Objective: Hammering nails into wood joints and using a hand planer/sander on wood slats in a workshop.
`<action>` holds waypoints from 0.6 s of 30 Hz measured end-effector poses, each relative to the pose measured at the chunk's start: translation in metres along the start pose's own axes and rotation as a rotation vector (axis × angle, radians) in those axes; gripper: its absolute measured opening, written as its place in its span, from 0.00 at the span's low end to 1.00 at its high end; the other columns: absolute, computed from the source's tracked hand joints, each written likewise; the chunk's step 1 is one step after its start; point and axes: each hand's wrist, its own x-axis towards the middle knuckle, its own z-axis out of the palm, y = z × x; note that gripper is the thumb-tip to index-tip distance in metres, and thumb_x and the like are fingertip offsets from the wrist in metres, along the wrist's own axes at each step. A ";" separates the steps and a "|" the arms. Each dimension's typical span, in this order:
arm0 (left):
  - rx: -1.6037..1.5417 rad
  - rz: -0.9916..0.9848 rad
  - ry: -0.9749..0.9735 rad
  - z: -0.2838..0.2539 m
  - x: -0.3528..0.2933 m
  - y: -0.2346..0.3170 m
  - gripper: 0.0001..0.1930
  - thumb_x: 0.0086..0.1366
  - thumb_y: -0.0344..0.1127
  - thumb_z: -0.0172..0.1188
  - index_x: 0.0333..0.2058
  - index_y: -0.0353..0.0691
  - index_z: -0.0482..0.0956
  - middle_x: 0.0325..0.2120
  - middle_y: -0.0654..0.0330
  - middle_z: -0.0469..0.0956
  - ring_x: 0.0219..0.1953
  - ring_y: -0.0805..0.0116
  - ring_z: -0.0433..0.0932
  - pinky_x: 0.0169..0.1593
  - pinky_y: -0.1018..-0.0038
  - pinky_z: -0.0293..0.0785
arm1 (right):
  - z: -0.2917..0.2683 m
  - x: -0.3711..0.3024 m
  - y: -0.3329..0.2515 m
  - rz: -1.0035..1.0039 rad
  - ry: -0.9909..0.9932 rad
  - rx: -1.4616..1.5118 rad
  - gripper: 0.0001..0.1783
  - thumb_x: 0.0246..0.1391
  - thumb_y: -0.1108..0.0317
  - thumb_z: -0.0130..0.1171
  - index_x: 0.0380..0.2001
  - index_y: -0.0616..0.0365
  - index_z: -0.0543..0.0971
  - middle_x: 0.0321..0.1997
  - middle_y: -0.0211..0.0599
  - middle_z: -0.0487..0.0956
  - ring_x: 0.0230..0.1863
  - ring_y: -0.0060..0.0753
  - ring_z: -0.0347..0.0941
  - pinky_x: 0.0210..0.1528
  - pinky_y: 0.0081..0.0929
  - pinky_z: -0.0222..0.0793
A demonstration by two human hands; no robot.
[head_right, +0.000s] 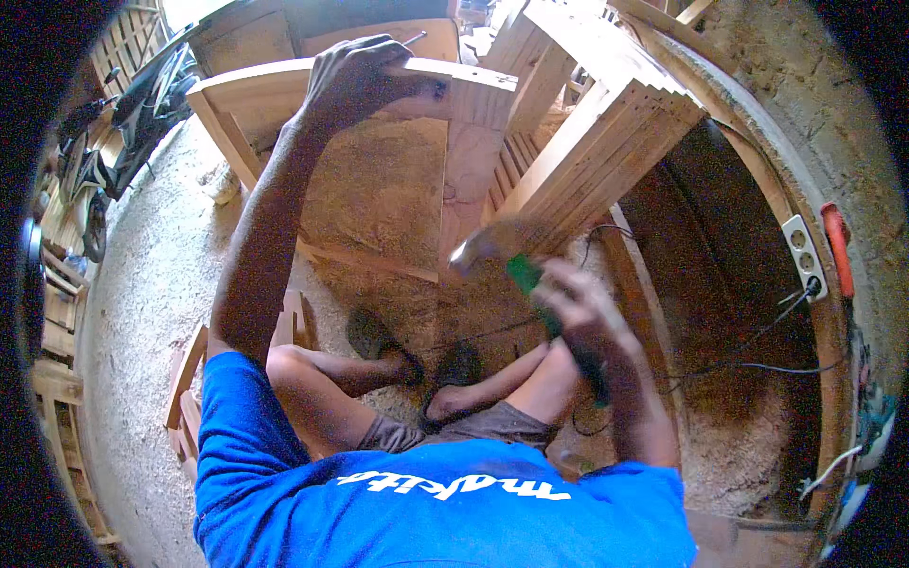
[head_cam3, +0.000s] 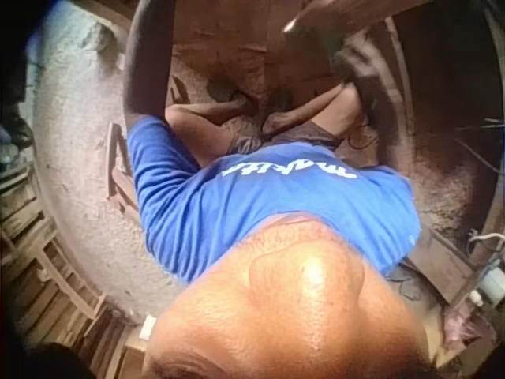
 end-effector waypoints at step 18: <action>-0.277 0.001 -0.942 -0.009 0.076 0.052 0.38 0.46 0.44 0.82 0.55 0.34 0.78 0.46 0.53 0.83 0.48 0.67 0.81 0.57 0.69 0.75 | 0.330 -0.011 0.324 0.711 -0.015 -0.084 0.27 0.55 0.60 0.63 0.54 0.64 0.72 0.47 0.61 0.81 0.46 0.59 0.81 0.51 0.48 0.76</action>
